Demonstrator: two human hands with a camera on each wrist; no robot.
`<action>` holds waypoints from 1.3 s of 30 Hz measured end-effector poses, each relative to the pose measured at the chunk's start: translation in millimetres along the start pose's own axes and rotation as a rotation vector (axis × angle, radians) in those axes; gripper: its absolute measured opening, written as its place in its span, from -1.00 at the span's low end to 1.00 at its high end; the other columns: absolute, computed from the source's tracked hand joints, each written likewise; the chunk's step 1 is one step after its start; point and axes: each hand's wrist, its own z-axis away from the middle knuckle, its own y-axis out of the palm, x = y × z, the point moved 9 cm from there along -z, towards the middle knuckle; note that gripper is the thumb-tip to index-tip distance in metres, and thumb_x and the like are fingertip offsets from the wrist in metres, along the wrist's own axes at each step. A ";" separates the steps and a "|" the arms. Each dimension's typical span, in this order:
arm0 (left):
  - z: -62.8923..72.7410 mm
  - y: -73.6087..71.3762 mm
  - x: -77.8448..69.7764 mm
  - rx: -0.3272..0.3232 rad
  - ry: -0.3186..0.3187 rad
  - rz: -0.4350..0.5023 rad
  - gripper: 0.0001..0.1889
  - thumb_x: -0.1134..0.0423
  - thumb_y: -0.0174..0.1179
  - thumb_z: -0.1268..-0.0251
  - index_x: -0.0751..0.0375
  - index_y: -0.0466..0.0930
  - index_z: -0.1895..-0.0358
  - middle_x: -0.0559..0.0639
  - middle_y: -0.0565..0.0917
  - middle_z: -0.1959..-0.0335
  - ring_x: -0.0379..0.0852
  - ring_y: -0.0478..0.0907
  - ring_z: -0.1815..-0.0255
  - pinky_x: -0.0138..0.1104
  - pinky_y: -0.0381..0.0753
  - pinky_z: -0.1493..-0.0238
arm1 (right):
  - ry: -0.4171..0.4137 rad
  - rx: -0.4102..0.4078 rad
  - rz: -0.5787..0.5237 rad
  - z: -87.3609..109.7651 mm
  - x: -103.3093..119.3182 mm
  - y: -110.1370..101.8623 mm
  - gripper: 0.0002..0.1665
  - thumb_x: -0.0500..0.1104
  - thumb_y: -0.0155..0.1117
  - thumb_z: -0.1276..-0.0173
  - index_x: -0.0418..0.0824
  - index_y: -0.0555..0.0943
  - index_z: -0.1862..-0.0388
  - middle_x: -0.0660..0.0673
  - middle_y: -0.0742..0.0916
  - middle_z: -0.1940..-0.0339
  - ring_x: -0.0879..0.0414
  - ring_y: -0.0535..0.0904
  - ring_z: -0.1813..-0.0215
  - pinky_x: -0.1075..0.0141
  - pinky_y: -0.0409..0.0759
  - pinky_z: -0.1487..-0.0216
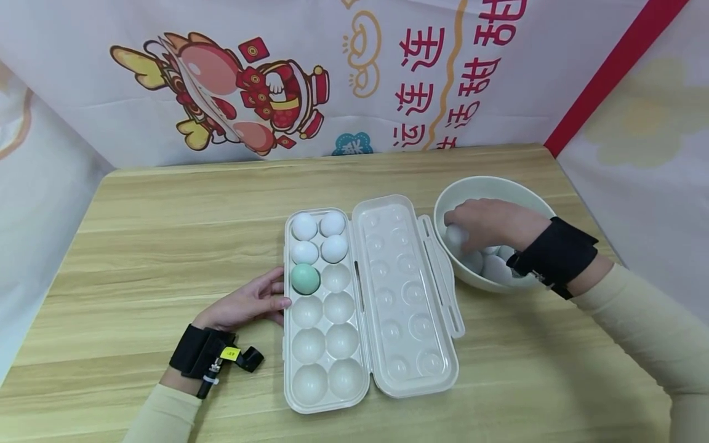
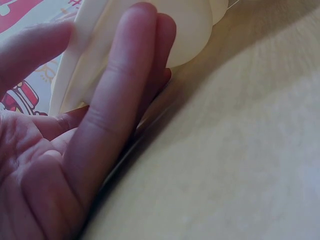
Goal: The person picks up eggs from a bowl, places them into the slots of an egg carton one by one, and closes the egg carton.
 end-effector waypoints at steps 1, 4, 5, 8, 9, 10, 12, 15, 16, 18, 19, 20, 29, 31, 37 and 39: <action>0.4 -0.3 0.1 -0.001 0.001 0.000 -0.27 0.40 0.09 -0.42 0.27 -0.13 -0.51 0.42 0.43 -0.16 0.19 0.60 0.07 0.04 0.65 0.10 | -0.006 -0.006 0.004 -0.1 1.0 -1.5 -0.44 -0.18 0.60 0.01 -0.23 0.61 -0.01 -0.12 0.68 0.16 0.00 0.54 0.22 -0.09 0.63 0.07; 1.6 -0.7 0.3 -0.004 0.004 0.003 -0.26 0.40 0.09 -0.42 0.27 -0.13 -0.51 0.43 0.43 -0.15 0.19 0.60 0.08 0.05 0.65 0.10 | -0.019 -0.020 0.006 0.2 3.8 -4.7 -0.45 -0.17 0.59 0.00 -0.23 0.61 0.00 -0.12 0.69 0.18 0.01 0.54 0.23 -0.08 0.64 0.08; 1.8 -0.9 0.5 -0.005 0.005 0.005 -0.26 0.40 0.09 -0.42 0.27 -0.14 -0.51 0.44 0.43 -0.15 0.20 0.60 0.08 0.05 0.65 0.10 | -0.024 -0.025 0.009 0.5 4.8 -5.7 -0.45 -0.17 0.59 -0.01 -0.23 0.61 0.00 -0.12 0.69 0.18 0.01 0.54 0.23 -0.07 0.64 0.09; 1.6 -1.8 1.6 -0.004 0.008 0.012 -0.27 0.41 0.08 -0.42 0.28 -0.14 -0.51 0.44 0.43 -0.15 0.20 0.60 0.08 0.05 0.65 0.10 | -0.041 -0.034 0.011 2.3 7.1 -8.6 -0.46 -0.17 0.56 -0.04 -0.24 0.59 -0.01 -0.12 0.68 0.19 0.02 0.54 0.24 -0.03 0.64 0.10; 1.3 -2.0 2.0 -0.003 0.010 0.013 -0.27 0.40 0.08 -0.42 0.28 -0.14 -0.51 0.44 0.43 -0.15 0.20 0.60 0.08 0.05 0.65 0.10 | -0.043 -0.040 0.011 3.4 8.2 -10.4 -0.48 -0.18 0.55 -0.06 -0.24 0.59 -0.01 -0.11 0.68 0.20 0.02 0.54 0.24 -0.01 0.64 0.11; 1.1 -2.1 2.1 -0.003 0.010 0.014 -0.27 0.40 0.08 -0.42 0.27 -0.14 -0.51 0.43 0.43 -0.15 0.20 0.60 0.08 0.05 0.65 0.10 | -0.047 -0.048 0.012 4.7 8.9 -12.3 -0.49 -0.19 0.54 -0.06 -0.23 0.59 -0.01 -0.11 0.67 0.21 0.03 0.54 0.25 0.01 0.65 0.13; 0.7 -2.0 1.9 0.000 0.012 0.014 -0.27 0.39 0.08 -0.42 0.27 -0.13 -0.51 0.43 0.43 -0.16 0.20 0.60 0.08 0.04 0.65 0.10 | -0.053 -0.068 0.015 7.6 10.9 -17.0 -0.49 -0.20 0.53 -0.07 -0.23 0.59 -0.02 -0.11 0.67 0.21 0.03 0.54 0.26 0.03 0.65 0.15; 0.8 -1.3 0.7 0.004 0.016 0.011 -0.28 0.40 0.08 -0.42 0.27 -0.11 -0.51 0.42 0.43 -0.15 0.19 0.60 0.09 0.05 0.65 0.11 | -0.063 -0.115 0.048 11.6 15.8 -25.2 -0.48 -0.21 0.53 -0.05 -0.21 0.59 -0.02 -0.13 0.66 0.21 0.03 0.54 0.28 0.05 0.66 0.20; 0.9 -1.2 0.2 0.005 0.018 0.012 -0.29 0.40 0.08 -0.42 0.27 -0.11 -0.51 0.42 0.44 -0.15 0.19 0.60 0.09 0.05 0.65 0.11 | -0.069 -0.133 0.063 12.7 18.2 -27.8 -0.47 -0.20 0.54 -0.04 -0.21 0.59 -0.03 -0.14 0.66 0.20 0.03 0.54 0.28 0.05 0.66 0.20; 1.1 -0.8 -0.5 0.008 0.024 0.011 -0.30 0.41 0.08 -0.42 0.28 -0.09 -0.50 0.41 0.44 -0.15 0.19 0.60 0.08 0.05 0.65 0.11 | -0.085 -0.171 0.098 14.8 23.9 -32.9 -0.44 -0.19 0.56 -0.03 -0.21 0.60 -0.04 -0.16 0.67 0.18 0.02 0.55 0.27 0.06 0.67 0.20; 1.2 -0.6 -0.8 0.010 0.026 0.011 -0.31 0.41 0.07 -0.42 0.28 -0.09 -0.50 0.41 0.44 -0.15 0.19 0.60 0.08 0.05 0.65 0.11 | -0.092 -0.188 0.114 15.7 26.9 -35.1 -0.43 -0.18 0.57 -0.02 -0.21 0.60 -0.05 -0.17 0.67 0.16 0.02 0.56 0.27 0.06 0.68 0.21; 1.3 -0.3 -1.1 0.011 0.028 0.011 -0.31 0.41 0.07 -0.42 0.28 -0.08 -0.50 0.41 0.44 -0.15 0.19 0.60 0.08 0.06 0.65 0.11 | -0.100 -0.203 0.127 16.4 30.0 -37.0 -0.41 -0.17 0.58 -0.01 -0.21 0.60 -0.06 -0.18 0.67 0.14 0.01 0.56 0.26 0.07 0.69 0.21; 1.0 0.7 -2.3 0.015 0.032 0.020 -0.33 0.44 0.05 -0.43 0.29 -0.07 -0.49 0.43 0.43 -0.15 0.21 0.59 0.07 0.06 0.65 0.11 | -0.225 -0.292 0.253 19.2 64.6 -47.6 -0.36 -0.06 0.59 0.00 -0.21 0.60 -0.08 -0.22 0.68 0.06 -0.04 0.63 0.21 0.11 0.71 0.24; 0.9 1.0 -2.2 0.018 0.029 0.019 -0.33 0.44 0.05 -0.43 0.28 -0.07 -0.49 0.42 0.43 -0.15 0.21 0.59 0.06 0.06 0.65 0.10 | -0.255 -0.301 0.257 18.7 71.7 -48.0 -0.35 -0.06 0.60 0.00 -0.22 0.60 -0.08 -0.21 0.68 0.06 -0.04 0.63 0.20 0.10 0.71 0.23; 1.1 0.8 -2.3 0.021 0.027 0.016 -0.32 0.42 0.06 -0.43 0.27 -0.07 -0.50 0.41 0.44 -0.15 0.21 0.59 0.07 0.06 0.65 0.10 | -0.343 -0.305 0.251 13.2 90.9 -44.2 -0.37 -0.09 0.57 -0.04 -0.27 0.60 -0.08 -0.23 0.68 0.07 -0.07 0.64 0.19 0.08 0.70 0.21; 0.9 0.8 -2.0 0.023 0.030 0.019 -0.32 0.42 0.07 -0.43 0.28 -0.07 -0.50 0.41 0.44 -0.14 0.21 0.59 0.07 0.06 0.65 0.10 | -0.351 -0.291 0.244 10.1 95.2 -41.6 -0.37 -0.09 0.57 -0.05 -0.26 0.59 -0.10 -0.25 0.68 0.06 -0.09 0.64 0.16 0.06 0.70 0.19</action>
